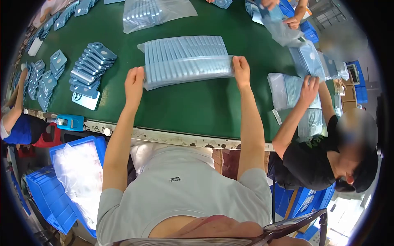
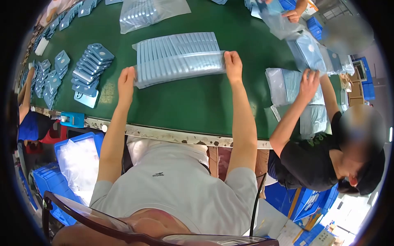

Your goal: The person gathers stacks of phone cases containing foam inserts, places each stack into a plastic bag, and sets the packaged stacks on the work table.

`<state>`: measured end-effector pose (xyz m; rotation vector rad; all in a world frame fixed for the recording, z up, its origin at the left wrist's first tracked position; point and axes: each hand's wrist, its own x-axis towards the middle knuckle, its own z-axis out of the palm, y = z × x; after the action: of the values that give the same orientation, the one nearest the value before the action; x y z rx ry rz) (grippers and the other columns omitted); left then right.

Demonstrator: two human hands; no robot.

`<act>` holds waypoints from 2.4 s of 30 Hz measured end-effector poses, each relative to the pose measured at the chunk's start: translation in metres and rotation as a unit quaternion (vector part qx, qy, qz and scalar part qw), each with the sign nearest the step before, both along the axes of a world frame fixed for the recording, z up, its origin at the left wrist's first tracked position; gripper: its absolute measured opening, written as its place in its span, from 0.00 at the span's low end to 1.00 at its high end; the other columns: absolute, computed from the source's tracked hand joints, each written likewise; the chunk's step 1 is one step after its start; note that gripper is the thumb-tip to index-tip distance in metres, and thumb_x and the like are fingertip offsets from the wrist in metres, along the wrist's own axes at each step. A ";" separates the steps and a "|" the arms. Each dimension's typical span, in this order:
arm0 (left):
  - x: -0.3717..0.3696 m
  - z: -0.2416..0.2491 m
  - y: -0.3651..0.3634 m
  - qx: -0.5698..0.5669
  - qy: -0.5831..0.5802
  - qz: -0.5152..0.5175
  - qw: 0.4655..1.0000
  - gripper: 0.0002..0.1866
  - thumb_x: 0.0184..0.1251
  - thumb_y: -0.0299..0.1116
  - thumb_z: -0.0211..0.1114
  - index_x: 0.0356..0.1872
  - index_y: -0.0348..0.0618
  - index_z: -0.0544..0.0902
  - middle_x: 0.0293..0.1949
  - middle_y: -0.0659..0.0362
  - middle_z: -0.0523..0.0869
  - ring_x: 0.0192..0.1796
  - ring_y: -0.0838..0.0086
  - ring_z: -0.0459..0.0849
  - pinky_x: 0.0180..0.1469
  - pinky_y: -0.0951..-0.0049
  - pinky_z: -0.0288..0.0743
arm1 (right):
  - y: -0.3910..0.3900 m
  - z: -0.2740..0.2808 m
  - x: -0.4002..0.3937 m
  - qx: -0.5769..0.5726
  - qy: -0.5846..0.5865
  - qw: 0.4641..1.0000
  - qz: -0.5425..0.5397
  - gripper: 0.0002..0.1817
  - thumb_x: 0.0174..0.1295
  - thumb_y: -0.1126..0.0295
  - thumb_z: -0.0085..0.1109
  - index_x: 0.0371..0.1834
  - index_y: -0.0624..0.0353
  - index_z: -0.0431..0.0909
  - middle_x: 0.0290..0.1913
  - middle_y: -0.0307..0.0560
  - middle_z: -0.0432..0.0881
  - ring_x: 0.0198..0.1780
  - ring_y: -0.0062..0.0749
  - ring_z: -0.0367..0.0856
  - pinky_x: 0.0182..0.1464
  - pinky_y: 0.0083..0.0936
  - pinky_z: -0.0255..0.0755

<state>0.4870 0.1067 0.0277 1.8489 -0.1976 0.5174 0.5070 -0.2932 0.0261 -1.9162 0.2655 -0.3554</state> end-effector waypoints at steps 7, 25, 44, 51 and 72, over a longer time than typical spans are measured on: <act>0.018 -0.042 -0.011 0.173 0.130 0.013 0.976 0.10 0.73 0.35 0.54 0.42 0.37 0.76 0.42 0.42 0.81 0.45 0.45 0.80 0.45 0.52 0.75 | -0.023 -0.048 0.029 0.135 0.154 0.968 0.142 0.17 0.71 0.68 0.55 0.57 0.66 0.78 0.48 0.44 0.85 0.48 0.25 0.80 0.52 0.26 0.75; -0.054 -0.025 0.135 0.089 -0.010 0.443 0.892 0.29 0.56 0.23 0.61 0.63 0.38 0.69 0.67 0.36 0.66 0.71 0.40 0.62 0.72 0.50 0.58 | 0.269 0.100 0.060 -0.630 -0.054 0.686 0.361 0.19 0.53 0.55 0.70 0.44 0.53 0.83 0.48 0.48 0.85 0.59 0.41 0.80 0.64 0.56 0.62; 0.080 -0.043 0.211 -0.132 0.210 0.242 0.938 0.31 0.71 0.49 0.62 0.65 0.35 0.72 0.56 0.50 0.77 0.54 0.67 0.79 0.55 0.69 0.75 | 0.447 0.063 0.149 -0.341 0.054 0.873 0.345 0.65 0.50 0.38 0.67 0.81 0.56 0.35 0.70 0.68 0.65 0.63 0.58 0.76 0.62 0.45 0.73; 0.083 0.003 0.205 -0.099 0.267 0.251 0.925 0.47 0.58 0.67 0.63 0.67 0.35 0.72 0.63 0.39 0.73 0.65 0.49 0.74 0.67 0.58 0.68 | 0.430 0.033 0.167 0.021 0.103 0.897 0.429 0.53 0.58 0.46 0.70 0.76 0.66 0.52 0.53 0.60 0.84 0.51 0.38 0.84 0.57 0.31 0.74; 0.009 0.057 0.187 0.158 0.372 0.140 0.904 0.42 0.64 0.63 0.62 0.53 0.25 0.73 0.35 0.40 0.87 0.26 0.58 0.89 0.26 0.66 0.82 | 0.394 0.073 0.084 -0.335 0.105 0.849 0.394 0.57 0.58 0.29 0.53 0.68 0.79 0.61 0.57 0.72 0.78 0.57 0.57 0.81 0.52 0.43 0.78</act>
<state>0.4961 0.2933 0.0850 2.2755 0.5357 -0.0691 0.5913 0.1011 0.0988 -2.5499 -0.5901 0.3780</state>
